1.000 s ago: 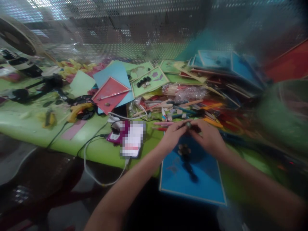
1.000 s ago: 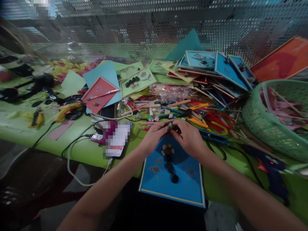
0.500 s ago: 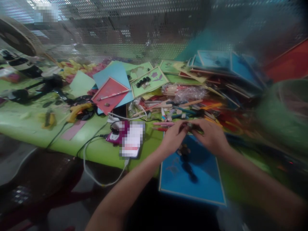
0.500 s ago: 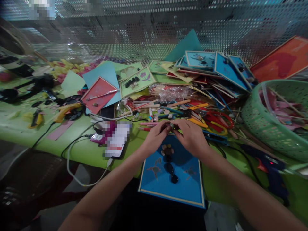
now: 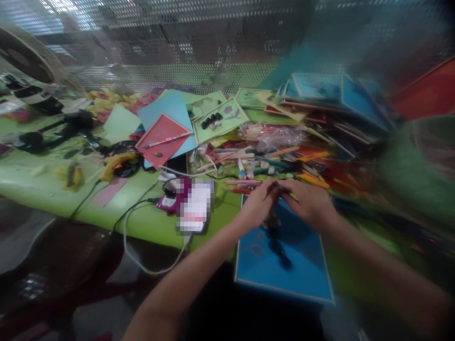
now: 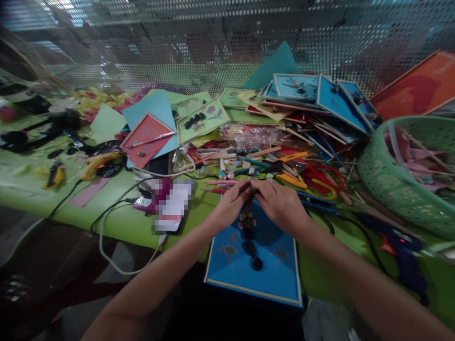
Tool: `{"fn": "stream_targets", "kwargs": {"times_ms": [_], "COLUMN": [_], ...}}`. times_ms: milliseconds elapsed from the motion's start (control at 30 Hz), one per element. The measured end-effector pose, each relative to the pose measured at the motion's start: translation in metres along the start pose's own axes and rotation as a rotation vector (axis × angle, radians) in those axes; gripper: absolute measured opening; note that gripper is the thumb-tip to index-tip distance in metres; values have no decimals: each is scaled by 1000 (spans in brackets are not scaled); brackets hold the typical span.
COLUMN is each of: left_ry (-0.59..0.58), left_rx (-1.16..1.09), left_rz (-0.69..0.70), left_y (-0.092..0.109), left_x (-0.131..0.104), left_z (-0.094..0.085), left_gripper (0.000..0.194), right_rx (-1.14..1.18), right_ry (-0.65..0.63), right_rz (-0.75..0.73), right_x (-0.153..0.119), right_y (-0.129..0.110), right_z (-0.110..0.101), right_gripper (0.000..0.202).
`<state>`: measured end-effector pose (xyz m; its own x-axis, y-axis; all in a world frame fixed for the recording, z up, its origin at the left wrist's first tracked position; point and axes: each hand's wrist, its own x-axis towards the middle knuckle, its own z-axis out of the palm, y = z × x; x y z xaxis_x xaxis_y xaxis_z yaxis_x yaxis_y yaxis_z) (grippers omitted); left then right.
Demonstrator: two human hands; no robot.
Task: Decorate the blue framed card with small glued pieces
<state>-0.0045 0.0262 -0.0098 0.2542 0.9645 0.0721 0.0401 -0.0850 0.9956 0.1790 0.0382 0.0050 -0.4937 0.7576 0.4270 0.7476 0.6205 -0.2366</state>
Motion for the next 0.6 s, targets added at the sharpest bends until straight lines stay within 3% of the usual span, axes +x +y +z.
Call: {"fn": "stream_targets", "kwargs": {"times_ms": [200, 400, 600], "left_ry": [11, 0, -52], "left_rx": [-28, -79, -190], "left_rz": [29, -38, -32], "left_y": [-5, 4, 3], "left_x": [2, 4, 6], "left_z": [2, -1, -1], "left_gripper": [14, 24, 26], "right_rx": [43, 92, 58], "right_ry": [8, 8, 1], "right_rz": [27, 108, 89], "right_x": [-1, 5, 3], "right_y": [-7, -4, -4], "right_z": [-4, -8, -5], "right_gripper": [29, 27, 25]}}
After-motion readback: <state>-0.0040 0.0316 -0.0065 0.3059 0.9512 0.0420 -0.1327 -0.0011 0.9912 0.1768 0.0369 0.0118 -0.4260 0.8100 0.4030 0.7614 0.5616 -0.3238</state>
